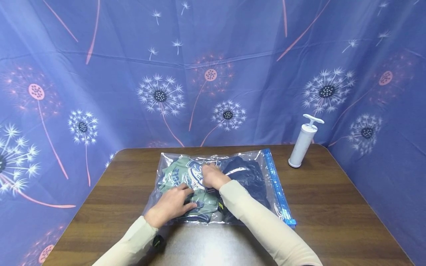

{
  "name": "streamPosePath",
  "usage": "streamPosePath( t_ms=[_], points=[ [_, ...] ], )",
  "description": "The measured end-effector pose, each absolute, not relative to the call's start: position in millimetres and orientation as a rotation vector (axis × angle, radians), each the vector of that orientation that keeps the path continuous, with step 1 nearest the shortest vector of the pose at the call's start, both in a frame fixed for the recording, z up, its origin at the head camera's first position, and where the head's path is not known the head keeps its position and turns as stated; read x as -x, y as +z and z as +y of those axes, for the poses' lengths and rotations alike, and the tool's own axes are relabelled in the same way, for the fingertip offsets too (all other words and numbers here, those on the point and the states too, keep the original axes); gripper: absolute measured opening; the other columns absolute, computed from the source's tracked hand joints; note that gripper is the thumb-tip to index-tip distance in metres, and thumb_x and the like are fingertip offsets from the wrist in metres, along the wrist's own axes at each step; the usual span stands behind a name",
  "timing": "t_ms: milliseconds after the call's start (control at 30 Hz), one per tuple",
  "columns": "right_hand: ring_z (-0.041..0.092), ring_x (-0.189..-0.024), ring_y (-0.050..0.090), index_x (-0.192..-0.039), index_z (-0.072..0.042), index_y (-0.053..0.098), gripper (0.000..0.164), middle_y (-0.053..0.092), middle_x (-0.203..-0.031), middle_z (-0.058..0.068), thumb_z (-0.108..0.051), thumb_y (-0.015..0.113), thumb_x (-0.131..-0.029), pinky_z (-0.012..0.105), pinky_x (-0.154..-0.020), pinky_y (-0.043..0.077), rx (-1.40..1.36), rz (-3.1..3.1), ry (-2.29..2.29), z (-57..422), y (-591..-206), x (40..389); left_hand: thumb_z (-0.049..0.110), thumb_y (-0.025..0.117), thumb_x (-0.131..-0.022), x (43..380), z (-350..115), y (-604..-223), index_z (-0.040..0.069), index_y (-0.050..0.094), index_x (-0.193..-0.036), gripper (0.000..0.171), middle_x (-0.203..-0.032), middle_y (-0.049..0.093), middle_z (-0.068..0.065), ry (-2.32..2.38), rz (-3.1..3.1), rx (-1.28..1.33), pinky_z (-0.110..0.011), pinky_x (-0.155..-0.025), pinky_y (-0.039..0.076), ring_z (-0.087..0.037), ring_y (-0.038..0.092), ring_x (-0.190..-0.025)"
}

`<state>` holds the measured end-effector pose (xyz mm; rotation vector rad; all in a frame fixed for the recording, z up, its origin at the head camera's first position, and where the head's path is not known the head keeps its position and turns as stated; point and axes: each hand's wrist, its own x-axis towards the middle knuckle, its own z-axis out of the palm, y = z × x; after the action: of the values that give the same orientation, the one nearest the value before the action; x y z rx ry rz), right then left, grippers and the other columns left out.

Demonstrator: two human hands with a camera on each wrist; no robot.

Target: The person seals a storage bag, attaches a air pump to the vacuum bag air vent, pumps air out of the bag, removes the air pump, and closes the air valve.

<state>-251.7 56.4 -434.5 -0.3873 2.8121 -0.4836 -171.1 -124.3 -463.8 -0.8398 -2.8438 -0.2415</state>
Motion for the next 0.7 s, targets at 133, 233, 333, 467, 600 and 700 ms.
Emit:
streamPosePath(
  t_ms=[133,233,333,467,600,700],
  points=[
    [0.053,-0.139,0.042,-0.146,0.001,0.05,0.063,0.04,-0.152,0.034,-0.009,0.071,-0.088,0.062,-0.112,0.042,0.24,2.815,-0.494,54.3,-434.8,250.7,0.045,0.082,-0.084,171.2,-124.6,-464.1,0.009,0.075,-0.113,0.047,-0.104,0.066,-0.008,-0.238,-2.835,0.84,-0.045,-0.078,0.059,-0.027,0.071,-0.09],
    [0.052,-0.134,0.047,-0.139,0.002,0.055,0.057,0.043,-0.149,0.035,-0.015,0.074,-0.088,0.061,-0.109,0.045,0.171,2.818,-0.49,53.6,-435.1,250.0,0.046,0.082,-0.085,171.2,-124.5,-464.4,0.009,0.075,-0.114,0.047,-0.105,0.066,-0.008,-0.229,-2.838,0.842,-0.044,-0.079,0.059,-0.026,0.07,-0.09],
    [0.052,-0.126,0.053,-0.126,0.003,0.063,0.045,0.049,-0.141,0.035,-0.015,0.074,-0.087,0.059,-0.104,0.049,0.166,2.832,-0.484,53.6,-436.1,249.5,0.046,0.081,-0.085,171.1,-124.3,-464.5,0.009,0.075,-0.115,0.047,-0.105,0.066,-0.008,-0.222,-2.845,0.845,-0.044,-0.079,0.059,-0.026,0.07,-0.09],
    [0.048,-0.115,0.058,-0.103,0.002,0.069,0.023,0.057,-0.128,0.031,-0.012,0.073,-0.085,0.057,-0.099,0.051,0.198,2.85,-0.476,53.6,-437.3,249.4,0.046,0.081,-0.086,171.1,-123.9,-464.4,0.009,0.074,-0.116,0.048,-0.105,0.066,-0.008,-0.226,-2.861,0.842,-0.044,-0.08,0.059,-0.026,0.07,-0.091],
    [0.042,-0.109,0.059,-0.09,-0.002,0.068,0.009,0.06,-0.119,0.024,-0.008,0.072,-0.085,0.055,-0.098,0.051,0.223,2.85,-0.483,53.5,-437.3,249.9,0.046,0.081,-0.086,171.2,-123.7,-464.5,0.009,0.074,-0.117,0.049,-0.106,0.066,-0.008,-0.225,-2.874,0.839,-0.044,-0.081,0.059,-0.026,0.07,-0.092],
    [0.039,-0.107,0.058,-0.088,-0.003,0.067,0.005,0.06,-0.117,0.022,-0.005,0.07,-0.085,0.053,-0.096,0.052,0.24,2.839,-0.483,53.4,-436.7,250.4,0.046,0.08,-0.086,171.3,-123.7,-464.4,0.009,0.074,-0.117,0.049,-0.106,0.066,-0.009,-0.223,-2.878,0.839,-0.044,-0.081,0.059,-0.026,0.07,-0.092]
  ],
)
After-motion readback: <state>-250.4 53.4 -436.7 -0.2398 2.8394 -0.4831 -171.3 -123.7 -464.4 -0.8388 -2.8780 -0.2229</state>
